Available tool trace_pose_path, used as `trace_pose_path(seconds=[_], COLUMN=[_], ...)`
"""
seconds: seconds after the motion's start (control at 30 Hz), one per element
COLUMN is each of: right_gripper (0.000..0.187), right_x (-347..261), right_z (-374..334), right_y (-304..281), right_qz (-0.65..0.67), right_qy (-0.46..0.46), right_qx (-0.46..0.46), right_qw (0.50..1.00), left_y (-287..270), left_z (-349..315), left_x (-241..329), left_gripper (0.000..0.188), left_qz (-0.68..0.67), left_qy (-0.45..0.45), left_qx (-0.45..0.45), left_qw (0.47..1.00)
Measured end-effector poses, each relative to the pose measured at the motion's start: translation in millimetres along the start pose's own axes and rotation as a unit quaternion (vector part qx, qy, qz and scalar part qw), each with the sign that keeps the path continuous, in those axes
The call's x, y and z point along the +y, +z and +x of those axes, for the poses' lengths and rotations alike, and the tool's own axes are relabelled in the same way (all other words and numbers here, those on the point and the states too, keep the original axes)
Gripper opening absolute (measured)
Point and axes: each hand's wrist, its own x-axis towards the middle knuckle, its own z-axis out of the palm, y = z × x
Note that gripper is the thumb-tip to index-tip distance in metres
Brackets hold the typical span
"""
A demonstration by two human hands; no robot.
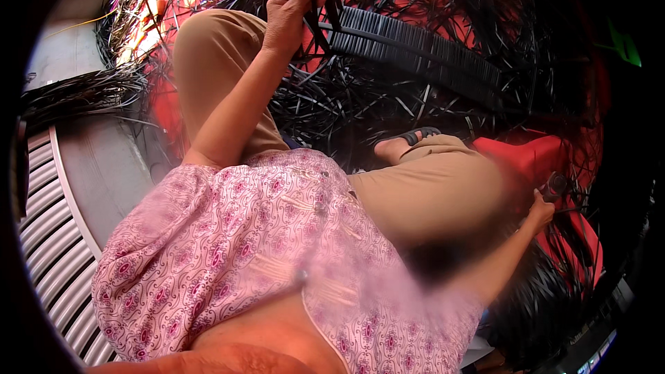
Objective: The person sits on the floor and repairs a black wicker chair using a staple gun and pliers. They secure loose black wicker strands to the chair frame by hand and with the staple gun, occasionally using pliers to adjust the material.
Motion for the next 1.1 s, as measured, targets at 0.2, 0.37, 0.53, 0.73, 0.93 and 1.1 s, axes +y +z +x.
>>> trace_pose_path(seconds=[0.2, 0.37, 0.53, 0.73, 0.93, 1.1], right_gripper=[0.058, 0.066, 0.072, 0.076, 0.063, 0.046], right_x=[1.5, -9.5, -34.4, -115.4, -308.4, -451.0], right_z=[46.5, 38.7, -1.5, -11.3, -93.7, -219.3], right_y=[56.3, 66.8, 30.7, -23.0, -82.8, -72.7], right_qz=[0.15, 0.04, 0.041, -0.037, 0.389, 0.453], right_qy=[0.048, 0.057, 0.045, -0.163, -0.361, -0.468], right_qx=[-0.088, -0.077, -0.091, 0.14, -0.176, -0.397], right_qw=[0.984, 0.995, 0.994, 0.976, 0.829, 0.647], left_y=[4.6, 3.7, 5.5, 6.4, -0.6, -7.1], left_z=[-5.3, -9.7, 14.5, 63.9, 75.6, 76.0], left_x=[3.7, 42.8, 90.5, 101.3, 98.1, 94.6], left_gripper=[0.014, 0.021, 0.044, 0.03, 0.029, 0.026], left_qz=[0.07, 0.514, 0.646, 0.685, 0.684, 0.66], left_qy=[0.028, 0.171, 0.36, 0.301, 0.329, 0.329], left_qx=[0.024, 0.027, -0.097, -0.359, -0.424, -0.431], left_qw=[0.997, 0.84, 0.666, 0.557, 0.495, 0.52])
